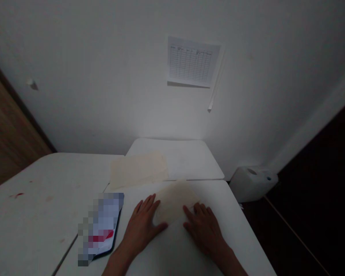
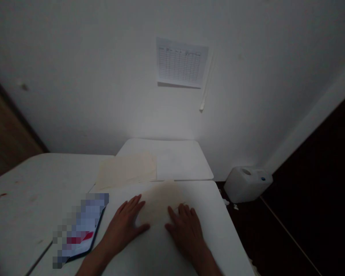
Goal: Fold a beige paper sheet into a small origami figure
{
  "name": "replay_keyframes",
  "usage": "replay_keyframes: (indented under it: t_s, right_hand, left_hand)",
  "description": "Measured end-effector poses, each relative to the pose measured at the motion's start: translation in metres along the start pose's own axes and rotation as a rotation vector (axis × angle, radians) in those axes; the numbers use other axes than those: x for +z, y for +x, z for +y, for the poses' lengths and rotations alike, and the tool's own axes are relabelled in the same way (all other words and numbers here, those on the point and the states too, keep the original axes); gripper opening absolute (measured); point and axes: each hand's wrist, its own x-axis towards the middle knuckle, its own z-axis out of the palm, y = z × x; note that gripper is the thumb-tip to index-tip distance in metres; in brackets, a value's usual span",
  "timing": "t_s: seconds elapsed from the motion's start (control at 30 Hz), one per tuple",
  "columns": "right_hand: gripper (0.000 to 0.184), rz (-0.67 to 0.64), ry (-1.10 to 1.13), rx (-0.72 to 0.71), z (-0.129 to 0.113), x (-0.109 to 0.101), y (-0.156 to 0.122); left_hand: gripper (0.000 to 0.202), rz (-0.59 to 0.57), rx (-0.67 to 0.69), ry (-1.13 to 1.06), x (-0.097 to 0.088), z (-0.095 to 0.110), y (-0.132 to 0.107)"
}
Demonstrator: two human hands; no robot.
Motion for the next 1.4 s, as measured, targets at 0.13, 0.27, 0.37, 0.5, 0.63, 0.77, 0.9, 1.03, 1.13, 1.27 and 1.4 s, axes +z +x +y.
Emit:
replay_keyframes:
  t_s: [0.13, 0.27, 0.37, 0.5, 0.63, 0.77, 0.9, 1.03, 1.13, 1.27, 1.4]
  right_hand:
    - [0.045, 0.004, -0.009, 0.044, 0.010, -0.006, 0.003]
    - [0.045, -0.001, -0.016, 0.078, 0.019, -0.008, 0.004]
    - [0.046, 0.006, -0.026, 0.109, 0.023, -0.004, 0.003]
    - [0.048, 0.023, -0.018, 0.131, 0.025, 0.007, 0.001]
    - [0.052, 0.075, -0.005, 0.172, 0.029, 0.015, -0.001]
    - [0.053, 0.129, 0.017, 0.188, 0.031, 0.019, -0.001]
    - [0.055, 0.149, 0.009, 0.231, 0.030, 0.022, -0.001]
    - [0.056, 0.174, -0.005, 0.266, 0.033, 0.024, -0.002]
    - [0.052, 0.229, 0.007, 0.249, 0.036, 0.023, -0.002]
    - [0.043, 0.311, 0.051, 0.133, 0.026, 0.016, 0.006]
    - [0.043, 0.257, 0.107, 0.001, -0.005, 0.009, 0.026]
  left_hand:
    - [0.074, -0.013, 0.004, -0.005, 0.002, -0.002, 0.001]
    - [0.073, -0.006, 0.007, -0.019, 0.002, -0.002, 0.001]
    - [0.073, -0.004, 0.004, -0.016, 0.001, -0.002, 0.000]
    - [0.072, 0.016, 0.016, -0.022, 0.002, -0.003, 0.000]
    - [0.071, 0.035, 0.031, -0.021, 0.003, -0.004, -0.001]
    - [0.071, 0.053, 0.042, -0.032, 0.005, -0.005, -0.001]
    - [0.071, 0.057, 0.040, -0.034, 0.005, -0.005, -0.001]
    - [0.072, 0.038, 0.040, -0.028, 0.002, -0.004, -0.001]
    - [0.072, 0.026, 0.058, -0.036, -0.002, -0.003, -0.003]
    - [0.068, -0.025, 0.156, -0.053, -0.012, 0.000, -0.007]
    - [0.057, -0.033, 0.223, -0.033, -0.019, 0.004, -0.008]
